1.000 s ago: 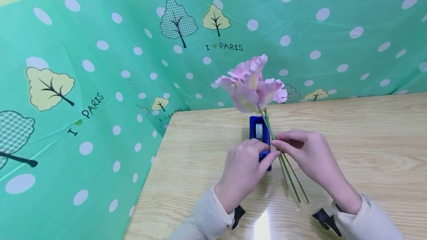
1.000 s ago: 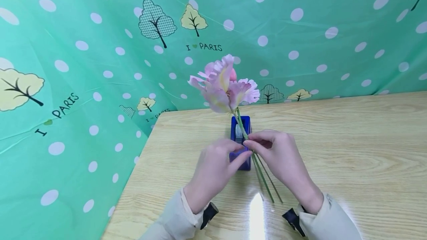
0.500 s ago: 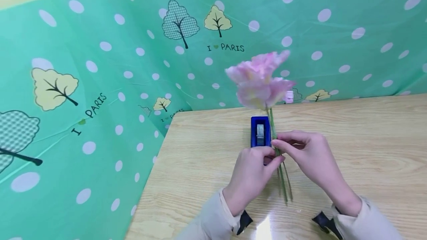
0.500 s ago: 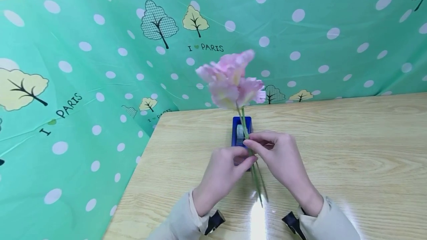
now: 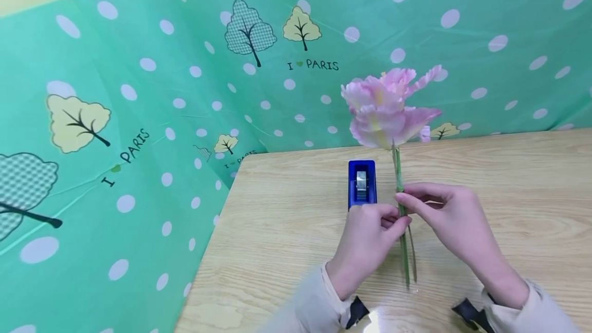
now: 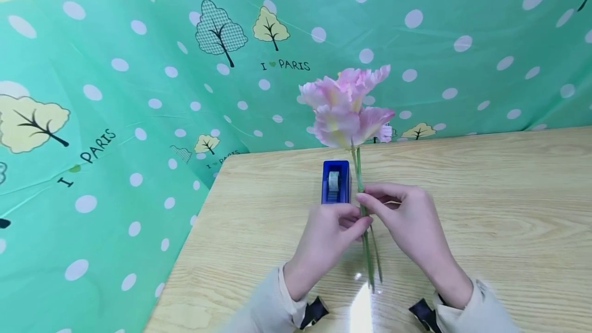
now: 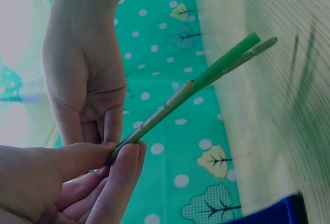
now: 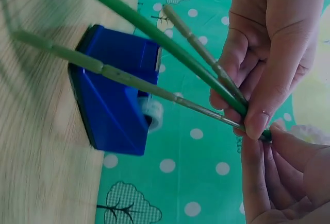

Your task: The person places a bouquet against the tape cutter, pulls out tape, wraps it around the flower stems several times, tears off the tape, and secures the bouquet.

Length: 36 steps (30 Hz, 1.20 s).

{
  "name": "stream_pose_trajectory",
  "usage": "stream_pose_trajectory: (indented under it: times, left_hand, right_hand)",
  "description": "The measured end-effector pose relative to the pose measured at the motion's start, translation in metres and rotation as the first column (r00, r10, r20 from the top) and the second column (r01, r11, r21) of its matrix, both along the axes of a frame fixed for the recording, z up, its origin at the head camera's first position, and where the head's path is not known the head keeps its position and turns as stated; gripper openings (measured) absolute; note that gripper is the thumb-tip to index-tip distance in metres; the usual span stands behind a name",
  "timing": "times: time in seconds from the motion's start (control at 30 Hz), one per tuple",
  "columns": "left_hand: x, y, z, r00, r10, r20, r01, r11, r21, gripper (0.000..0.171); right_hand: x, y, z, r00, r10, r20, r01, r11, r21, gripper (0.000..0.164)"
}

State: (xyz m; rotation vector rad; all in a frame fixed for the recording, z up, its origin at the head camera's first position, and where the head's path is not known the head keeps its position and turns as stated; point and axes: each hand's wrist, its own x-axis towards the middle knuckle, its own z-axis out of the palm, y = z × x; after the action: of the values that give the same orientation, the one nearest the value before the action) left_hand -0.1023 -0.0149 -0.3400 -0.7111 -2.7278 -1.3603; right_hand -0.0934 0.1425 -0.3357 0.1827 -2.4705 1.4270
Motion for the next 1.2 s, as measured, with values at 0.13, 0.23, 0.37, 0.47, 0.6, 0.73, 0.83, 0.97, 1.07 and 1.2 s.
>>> stream_pose_trajectory:
  times: [0.13, 0.23, 0.37, 0.47, 0.6, 0.73, 0.83, 0.97, 1.07, 1.2]
  left_hand:
    - [-0.001, 0.013, 0.0, 1.0, -0.005, 0.006, 0.005, 1.0, -0.027, 0.012]
    - [-0.004, 0.024, 0.001, 1.0, -0.019, -0.007, 0.018, 0.999, -0.047, 0.013]
    - [-0.007, 0.038, 0.0, 0.999, -0.033, -0.024, 0.031, 0.997, -0.069, 0.013]
    - [-0.008, 0.049, -0.002, 0.999, -0.035, -0.039, 0.031, 0.995, -0.092, 0.014]
    - [-0.009, 0.068, -0.009, 0.996, -0.032, -0.077, 0.021, 0.99, -0.142, 0.015]
    - [-0.011, 0.087, -0.018, 0.993, -0.022, -0.114, -0.002, 0.978, -0.208, 0.017]
    - [-0.012, 0.099, -0.024, 0.992, -0.008, -0.128, -0.023, 0.971, -0.239, 0.019]
    - [-0.014, 0.109, -0.03, 0.989, -0.01, -0.149, -0.03, 0.965, -0.261, 0.022]
    - [-0.015, 0.115, -0.033, 0.989, -0.01, -0.149, -0.031, 0.961, -0.274, 0.023]
    - [-0.015, 0.121, -0.037, 1.0, 0.018, -0.017, -0.021, 0.971, -0.239, 0.021]
  right_hand:
    - [0.0, 0.01, -0.002, 0.998, -0.063, -0.027, 0.064, 0.997, 0.049, 0.021]
    - [0.0, 0.019, -0.002, 0.993, -0.108, -0.056, 0.112, 0.99, 0.085, 0.021]
    - [0.001, 0.032, -0.001, 0.987, -0.133, -0.086, 0.143, 0.982, 0.122, 0.021]
    - [0.002, 0.041, -0.002, 0.985, -0.138, -0.1, 0.152, 0.978, 0.144, 0.02]
    - [0.002, 0.059, -0.006, 0.984, -0.157, -0.084, 0.17, 0.968, 0.184, 0.022]
    - [0.001, 0.077, -0.013, 0.982, -0.181, -0.058, 0.19, 0.956, 0.223, 0.023]
    - [0.0, 0.086, -0.018, 0.98, -0.193, -0.055, 0.201, 0.949, 0.243, 0.023]
    - [-0.003, 0.094, -0.024, 0.976, -0.208, -0.06, 0.216, 0.938, 0.272, 0.025]
    - [-0.005, 0.1, -0.028, 0.975, -0.218, -0.043, 0.22, 0.929, 0.297, 0.028]
    - [-0.009, 0.106, -0.034, 0.976, -0.22, -0.01, 0.211, 0.92, 0.331, 0.029]
